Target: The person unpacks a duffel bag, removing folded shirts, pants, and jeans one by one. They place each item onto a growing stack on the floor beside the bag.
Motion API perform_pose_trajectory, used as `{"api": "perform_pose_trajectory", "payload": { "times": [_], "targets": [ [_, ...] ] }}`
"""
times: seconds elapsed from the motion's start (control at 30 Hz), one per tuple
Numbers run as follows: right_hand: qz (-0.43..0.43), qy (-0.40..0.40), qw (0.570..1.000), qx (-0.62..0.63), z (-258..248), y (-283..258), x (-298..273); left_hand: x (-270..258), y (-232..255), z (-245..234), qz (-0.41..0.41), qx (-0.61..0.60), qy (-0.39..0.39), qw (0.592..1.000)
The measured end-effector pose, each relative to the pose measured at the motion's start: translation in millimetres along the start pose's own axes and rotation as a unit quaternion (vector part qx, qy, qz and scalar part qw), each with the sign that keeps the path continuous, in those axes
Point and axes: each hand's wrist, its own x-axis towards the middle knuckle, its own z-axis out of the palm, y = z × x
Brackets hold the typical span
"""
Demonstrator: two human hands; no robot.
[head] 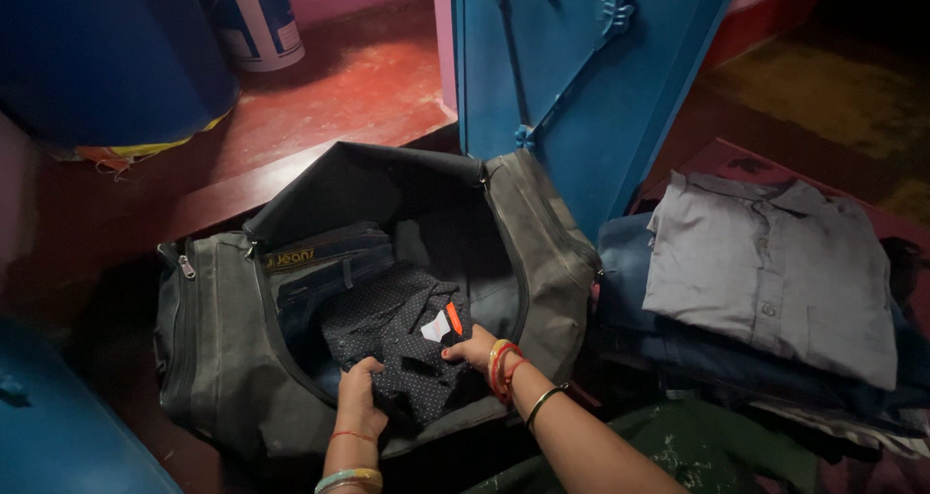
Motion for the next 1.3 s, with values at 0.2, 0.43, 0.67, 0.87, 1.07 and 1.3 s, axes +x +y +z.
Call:
{"api": "perform_pose_trajectory", "payload": {
  "times": [0.2, 0.43, 0.67, 0.87, 1.07, 1.3],
  "targets": [
    [-0.010, -0.002, 0.999, 0.034, 2, -3, -6, 12, -7, -5, 0.030, -0.027, -0.036, 0.999],
    [-0.017, -0.006, 1.000, -0.009, -3, 7, 8, 6, -4, -4, 0.016, -0.010, -0.035, 0.999],
    [-0.113, 0.003, 0.991, -0.070, -2, 12, 25, 9, 0, -4, 0.036, 0.023, -0.041, 0.998],
    [-0.113, 0.029, 0.989, -0.092, -2, -28, 20, -13, 22, 13, 0.053, 0.001, -0.071, 0.996],
    [-0.153, 0.043, 0.986, -0.045, -1, -65, 16, -39, 50, 30, 0.106, -0.013, -0.120, 0.987],
    [-0.189, 0.056, 0.976, -0.090, -1, -101, -3, -77, 74, 44, 0.121, 0.015, -0.121, 0.985]
  ]
}}
